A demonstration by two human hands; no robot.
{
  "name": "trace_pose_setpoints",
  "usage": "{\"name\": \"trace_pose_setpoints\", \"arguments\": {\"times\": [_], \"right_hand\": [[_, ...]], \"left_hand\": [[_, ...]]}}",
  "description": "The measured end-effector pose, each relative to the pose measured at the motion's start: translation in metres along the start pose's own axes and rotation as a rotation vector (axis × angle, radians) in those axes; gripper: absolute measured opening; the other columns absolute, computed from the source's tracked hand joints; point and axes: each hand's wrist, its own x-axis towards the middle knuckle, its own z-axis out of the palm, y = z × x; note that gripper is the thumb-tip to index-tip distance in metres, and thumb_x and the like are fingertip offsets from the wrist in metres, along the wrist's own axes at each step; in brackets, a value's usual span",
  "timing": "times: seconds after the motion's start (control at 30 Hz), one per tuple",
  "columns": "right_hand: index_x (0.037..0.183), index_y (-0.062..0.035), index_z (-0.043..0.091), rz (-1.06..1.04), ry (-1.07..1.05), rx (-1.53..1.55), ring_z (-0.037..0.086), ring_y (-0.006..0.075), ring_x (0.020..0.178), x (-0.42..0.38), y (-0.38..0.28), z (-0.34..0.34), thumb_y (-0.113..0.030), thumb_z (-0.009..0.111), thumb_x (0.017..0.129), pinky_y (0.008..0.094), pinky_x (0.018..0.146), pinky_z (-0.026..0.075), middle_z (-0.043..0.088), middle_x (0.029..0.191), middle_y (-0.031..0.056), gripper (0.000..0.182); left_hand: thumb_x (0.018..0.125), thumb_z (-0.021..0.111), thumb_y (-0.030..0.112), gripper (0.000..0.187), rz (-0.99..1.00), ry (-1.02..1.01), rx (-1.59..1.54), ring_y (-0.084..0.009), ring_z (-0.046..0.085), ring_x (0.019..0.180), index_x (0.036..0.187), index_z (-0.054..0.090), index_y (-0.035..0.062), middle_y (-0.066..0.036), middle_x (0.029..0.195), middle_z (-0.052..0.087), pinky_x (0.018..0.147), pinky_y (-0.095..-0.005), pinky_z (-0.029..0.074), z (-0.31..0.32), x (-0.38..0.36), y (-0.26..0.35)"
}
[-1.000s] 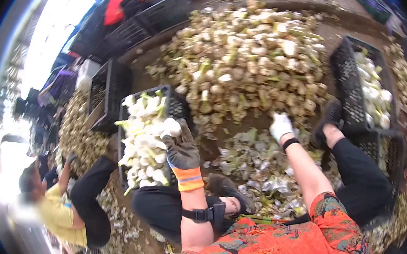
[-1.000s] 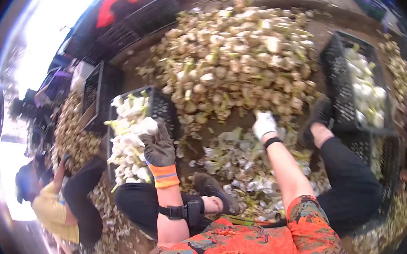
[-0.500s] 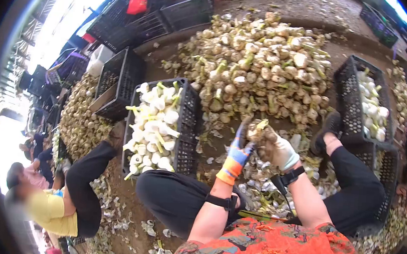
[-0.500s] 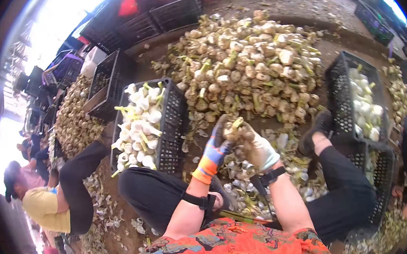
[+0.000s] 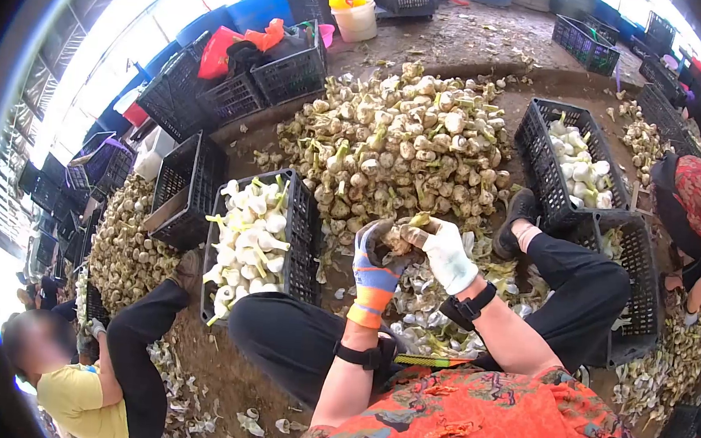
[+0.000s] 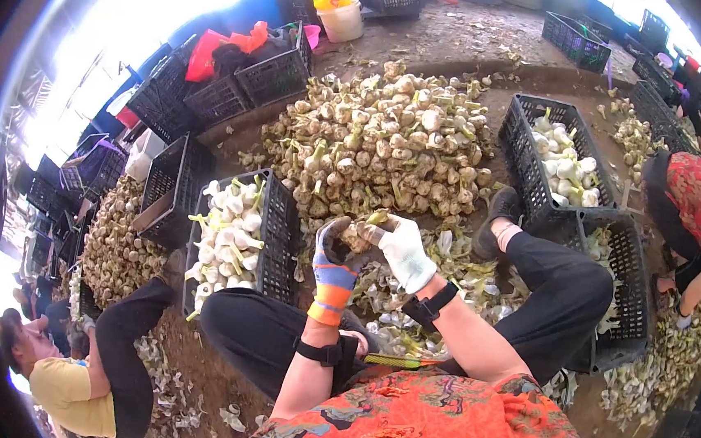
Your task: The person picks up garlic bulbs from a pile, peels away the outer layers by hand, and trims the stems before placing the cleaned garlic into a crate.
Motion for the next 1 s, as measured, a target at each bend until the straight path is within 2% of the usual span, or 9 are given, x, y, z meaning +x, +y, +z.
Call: {"name": "trace_pose_setpoints", "arguments": {"times": [0.2,0.43,0.53,0.6,0.67,0.7,0.8,0.93,1.0], "right_hand": [[0.103,0.003,0.063,0.008,-0.174,0.071,0.063,0.0132,0.088,-0.011,-0.016,-0.012,0.003,0.062,0.081,0.0254,0.082,0.048,0.067,0.097,0.0068,0.022],[0.095,0.0037,0.061,-0.535,-0.276,-0.793,0.062,0.0197,0.084,-0.013,-0.035,-0.026,0.005,0.063,0.075,0.0288,0.073,0.048,0.062,0.089,0.0109,0.02],[0.093,0.0028,0.062,-0.516,-0.217,-0.963,0.061,0.0229,0.082,-0.02,-0.044,-0.019,0.003,0.065,0.073,0.0314,0.07,0.048,0.059,0.089,0.0125,0.02],[0.094,0.0018,0.064,-0.721,-0.16,-1.108,0.064,0.028,0.084,-0.026,-0.042,-0.013,0.0,0.06,0.076,0.0316,0.07,0.049,0.062,0.091,0.0159,0.019],[0.095,0.0019,0.065,-0.601,-0.094,-0.959,0.064,0.0196,0.077,-0.025,-0.025,-0.019,-0.003,0.061,0.078,0.0275,0.068,0.049,0.066,0.086,0.0113,0.018],[0.094,0.0017,0.065,-0.458,-0.079,-0.773,0.063,0.0164,0.075,-0.022,-0.023,-0.02,-0.003,0.061,0.079,0.0265,0.068,0.049,0.066,0.084,0.009,0.017],[0.091,0.0005,0.067,-0.118,-0.026,-0.257,0.056,0.0046,0.07,-0.017,-0.018,-0.024,-0.001,0.061,0.079,0.0228,0.064,0.047,0.067,0.079,0.0004,0.014],[0.091,0.0008,0.066,-0.015,0.269,-0.092,0.059,0.0108,0.064,-0.008,-0.011,-0.037,0.001,0.055,0.08,0.0246,0.058,0.048,0.067,0.079,0.0053,0.016],[0.097,-0.0012,0.066,-0.249,0.291,0.12,0.063,0.0151,0.071,0.026,0.019,-0.096,-0.005,0.056,0.085,0.0268,0.065,0.05,0.067,0.082,0.0059,0.016]], "left_hand": [[0.06,0.081,-0.006,0.073,-0.084,-0.028,-0.117,-0.0184,0.055,0.107,0.124,0.046,0.0044,-0.007,0.119,0.053,0.092,-0.0303,0.047,0.003,-0.005,0.006],[0.09,0.06,0.029,0.054,-0.372,-0.1,-0.548,-0.0224,0.06,0.096,0.132,0.039,0.0028,-0.012,0.117,0.055,0.074,-0.0356,0.055,0.0,-0.008,0.05],[0.091,0.058,0.029,0.053,-0.513,-0.126,-0.698,-0.0239,0.06,0.096,0.133,0.038,0.0037,-0.014,0.115,0.055,0.073,-0.0374,0.056,-0.003,-0.01,0.036],[0.088,0.063,0.016,0.051,-0.395,-0.02,-0.565,-0.0211,0.059,0.098,0.13,0.04,0.0006,-0.012,0.115,0.056,0.08,-0.0349,0.054,0.01,-0.011,0.039],[0.08,0.068,0.004,0.055,-0.127,-0.105,-0.262,-0.0181,0.059,0.099,0.129,0.042,0.0004,-0.009,0.113,0.058,0.084,-0.0309,0.051,0.01,-0.012,0.02],[0.074,0.071,-0.002,0.055,-0.291,-0.063,-0.371,-0.0166,0.06,0.097,0.124,0.048,-0.0012,-0.009,0.108,0.061,0.085,-0.0283,0.05,0.007,-0.011,0.021],[0.074,0.071,-0.003,0.048,-0.225,-0.139,-0.208,-0.0167,0.061,0.094,0.118,0.054,-0.0026,-0.01,0.105,0.063,0.085,-0.0288,0.05,0.0,0.0,0.023],[0.073,0.069,-0.006,0.048,-0.458,-0.295,-0.368,-0.0184,0.063,0.092,0.119,0.054,-0.0038,-0.011,0.105,0.064,0.082,-0.031,0.053,-0.005,-0.001,0.051],[0.072,0.07,-0.005,0.055,-0.451,-0.397,-0.523,-0.0166,0.06,0.093,0.124,0.051,-0.0022,-0.011,0.111,0.06,0.084,-0.0309,0.052,-0.013,-0.008,0.049]]}}
